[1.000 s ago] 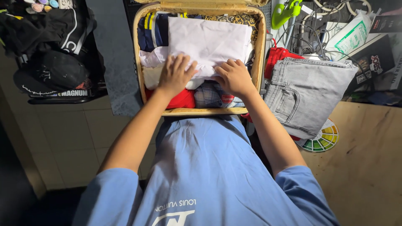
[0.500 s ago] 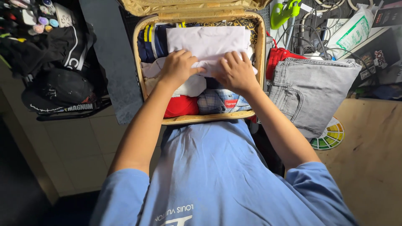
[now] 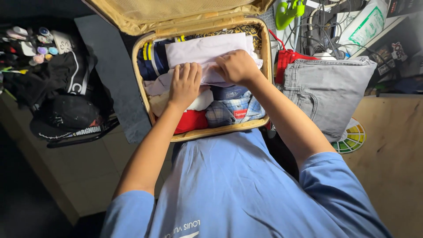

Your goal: Folding various items of clothing and packing them into a suitcase.

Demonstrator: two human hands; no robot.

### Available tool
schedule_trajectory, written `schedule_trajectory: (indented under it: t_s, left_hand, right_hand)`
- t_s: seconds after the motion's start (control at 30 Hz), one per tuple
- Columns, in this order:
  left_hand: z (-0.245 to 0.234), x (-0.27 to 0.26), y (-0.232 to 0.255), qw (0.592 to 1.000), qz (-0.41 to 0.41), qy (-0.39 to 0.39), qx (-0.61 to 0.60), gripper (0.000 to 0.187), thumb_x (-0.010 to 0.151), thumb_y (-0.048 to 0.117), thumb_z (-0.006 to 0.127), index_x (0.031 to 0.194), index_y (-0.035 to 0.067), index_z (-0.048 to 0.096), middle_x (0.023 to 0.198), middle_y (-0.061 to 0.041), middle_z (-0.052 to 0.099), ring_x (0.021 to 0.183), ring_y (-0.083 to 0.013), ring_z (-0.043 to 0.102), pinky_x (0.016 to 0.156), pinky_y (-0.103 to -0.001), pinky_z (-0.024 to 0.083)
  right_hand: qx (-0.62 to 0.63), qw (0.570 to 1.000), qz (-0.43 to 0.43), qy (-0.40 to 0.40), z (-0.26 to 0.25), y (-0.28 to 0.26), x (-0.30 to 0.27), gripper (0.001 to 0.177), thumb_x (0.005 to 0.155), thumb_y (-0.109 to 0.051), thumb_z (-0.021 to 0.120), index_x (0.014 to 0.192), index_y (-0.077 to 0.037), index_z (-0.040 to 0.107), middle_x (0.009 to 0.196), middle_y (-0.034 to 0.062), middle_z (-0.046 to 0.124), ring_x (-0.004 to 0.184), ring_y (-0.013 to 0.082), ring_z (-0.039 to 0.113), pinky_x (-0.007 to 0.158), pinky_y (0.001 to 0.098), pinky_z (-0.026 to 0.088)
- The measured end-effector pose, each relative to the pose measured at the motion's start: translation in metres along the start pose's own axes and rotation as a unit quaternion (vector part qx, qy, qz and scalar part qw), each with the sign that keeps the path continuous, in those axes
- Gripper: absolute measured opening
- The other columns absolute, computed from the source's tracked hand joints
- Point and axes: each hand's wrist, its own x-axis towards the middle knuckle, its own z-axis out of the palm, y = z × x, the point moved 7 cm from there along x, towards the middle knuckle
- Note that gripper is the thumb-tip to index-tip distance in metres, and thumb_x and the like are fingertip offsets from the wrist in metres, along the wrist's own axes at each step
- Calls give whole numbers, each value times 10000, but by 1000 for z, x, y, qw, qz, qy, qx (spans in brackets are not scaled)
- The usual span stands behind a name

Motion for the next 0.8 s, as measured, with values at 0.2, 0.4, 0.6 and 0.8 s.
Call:
schedule_trajectory:
  t_s: [0.2,0.4,0.6,0.8]
  left_hand:
    - [35,18,-25,988,-19,-141,55,366,914,301,797,1177,106,633,1132,-55,614,1112,-245,553,973,-435,425]
    - [30,43,-30,985,22,-171,-24,694,576,409,904,1132,70,662,1050,-35,686,1064,-230,600,883,-435,433]
    - [35,50,-38,975,12,-204,-87,610,620,401,914,1083,98,656,1082,-38,700,1091,-229,625,861,-418,443]
    - [33,40,-35,968,1,-231,-94,678,672,473,894,1117,35,630,1110,-91,677,1113,-263,606,922,-436,454]
  right_hand:
    - [-1,998,32,-53,6,6,6,325,1044,-361,613,956,-52,657,691,117,643,634,325,642,538,443,481]
    - [-115,992,-5,48,-1,-12,-8,261,1049,-328,661,966,-85,615,974,124,610,933,292,585,793,413,487]
    - [-105,986,28,125,-23,-38,-11,578,883,-507,681,1133,13,652,1052,142,613,990,323,570,906,444,459]
    - [-133,989,22,61,-1,-17,-10,697,880,-638,700,1138,9,677,1037,109,633,983,293,587,892,417,469]
